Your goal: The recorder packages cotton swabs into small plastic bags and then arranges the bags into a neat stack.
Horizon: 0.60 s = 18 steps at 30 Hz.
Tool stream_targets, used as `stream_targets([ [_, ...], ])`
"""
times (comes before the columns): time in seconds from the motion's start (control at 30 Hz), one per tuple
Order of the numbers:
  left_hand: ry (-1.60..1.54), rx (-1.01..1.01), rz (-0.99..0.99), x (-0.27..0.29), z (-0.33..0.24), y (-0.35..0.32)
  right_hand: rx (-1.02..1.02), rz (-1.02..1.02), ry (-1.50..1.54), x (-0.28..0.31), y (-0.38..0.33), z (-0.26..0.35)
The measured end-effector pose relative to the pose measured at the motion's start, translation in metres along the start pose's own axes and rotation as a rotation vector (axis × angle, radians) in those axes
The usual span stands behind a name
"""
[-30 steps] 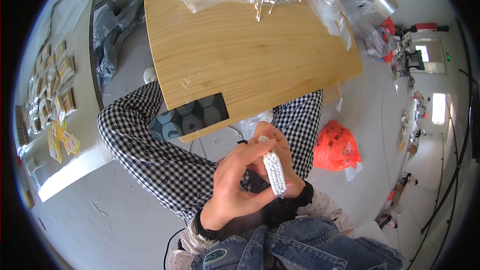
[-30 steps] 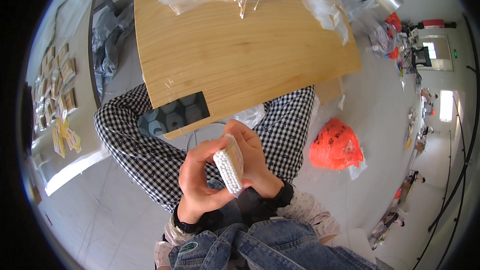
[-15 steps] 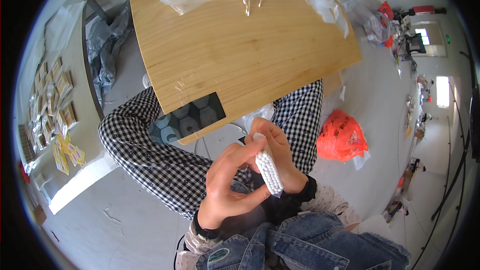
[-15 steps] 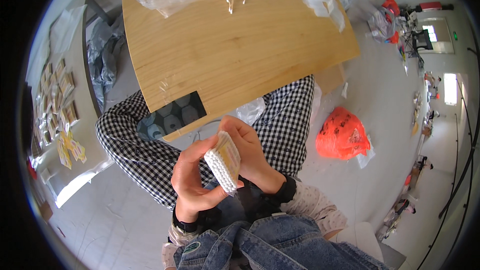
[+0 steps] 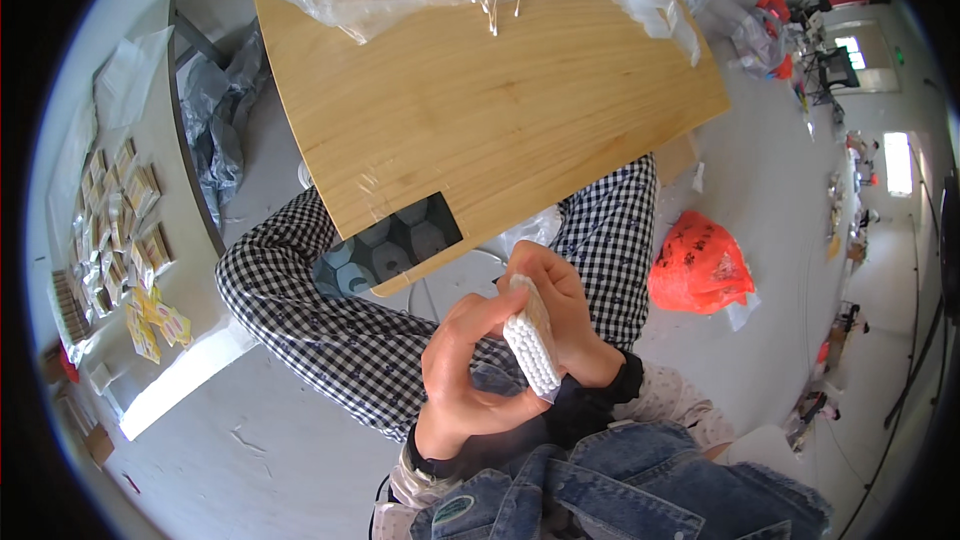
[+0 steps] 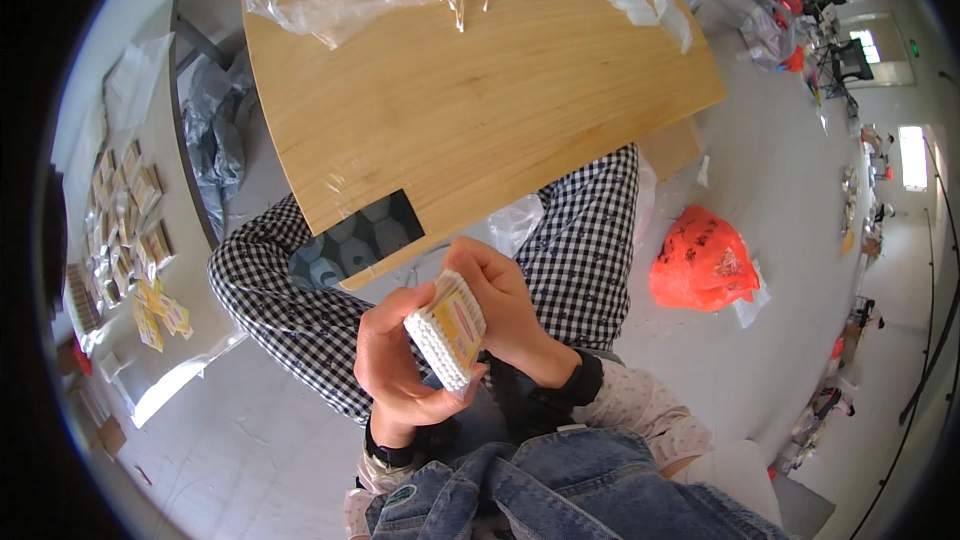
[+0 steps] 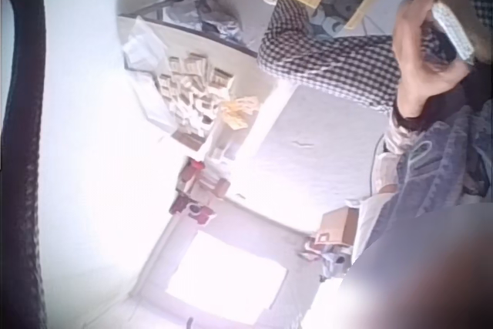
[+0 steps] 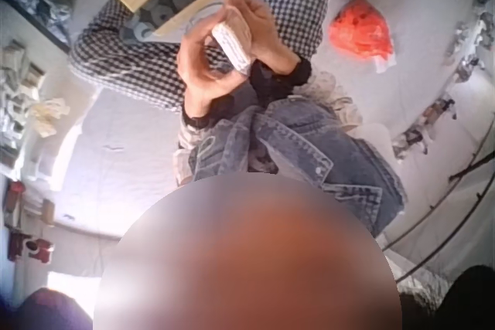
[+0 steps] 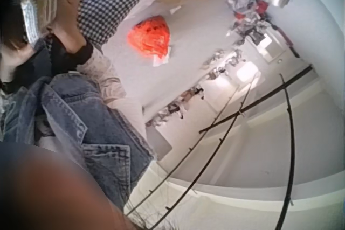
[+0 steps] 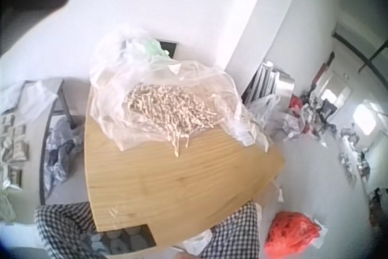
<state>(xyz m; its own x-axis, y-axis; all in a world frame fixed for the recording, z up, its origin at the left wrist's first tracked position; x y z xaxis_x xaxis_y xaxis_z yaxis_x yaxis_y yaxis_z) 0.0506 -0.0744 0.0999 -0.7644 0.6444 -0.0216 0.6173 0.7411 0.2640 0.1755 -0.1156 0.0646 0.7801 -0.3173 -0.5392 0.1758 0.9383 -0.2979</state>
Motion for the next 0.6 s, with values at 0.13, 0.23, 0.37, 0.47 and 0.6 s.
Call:
stream_targets([
  [0.13,0.018,-0.019,-0.022,0.0006,-0.002,-0.0015,0.029,-0.018,-0.002,-0.0023,-0.0006,-0.0002],
  [0.23,0.049,-0.029,-0.006,0.0018,-0.0028,0.0001,0.052,-0.035,-0.008,-0.0017,0.0008,-0.001],
  [0.37,0.121,-0.006,-0.007,0.0033,-0.0069,0.0028,0.104,-0.13,-0.053,-0.0021,0.0023,0.001],
  [0.47,0.128,0.025,-0.014,0.0033,-0.0058,0.0022,0.1,-0.154,-0.093,-0.0019,0.0017,0.0023],
  [0.6,0.128,0.017,-0.042,0.0011,-0.0051,0.0013,0.096,-0.153,-0.101,-0.0035,0.0019,0.0019],
])
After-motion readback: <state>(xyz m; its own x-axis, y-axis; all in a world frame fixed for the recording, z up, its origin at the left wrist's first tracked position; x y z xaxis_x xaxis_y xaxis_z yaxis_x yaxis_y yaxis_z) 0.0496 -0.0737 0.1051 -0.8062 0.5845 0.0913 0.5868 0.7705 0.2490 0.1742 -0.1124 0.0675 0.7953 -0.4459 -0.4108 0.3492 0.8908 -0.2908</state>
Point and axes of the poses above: each hand's wrist, its own y-axis towards the middle knuckle, its own x-axis out of the back of the hand, z = x × y, the point moved 3 cm from there along y, towards the middle knuckle, and after that the axes turned 4 degrees about z, right-handed, at the moved point
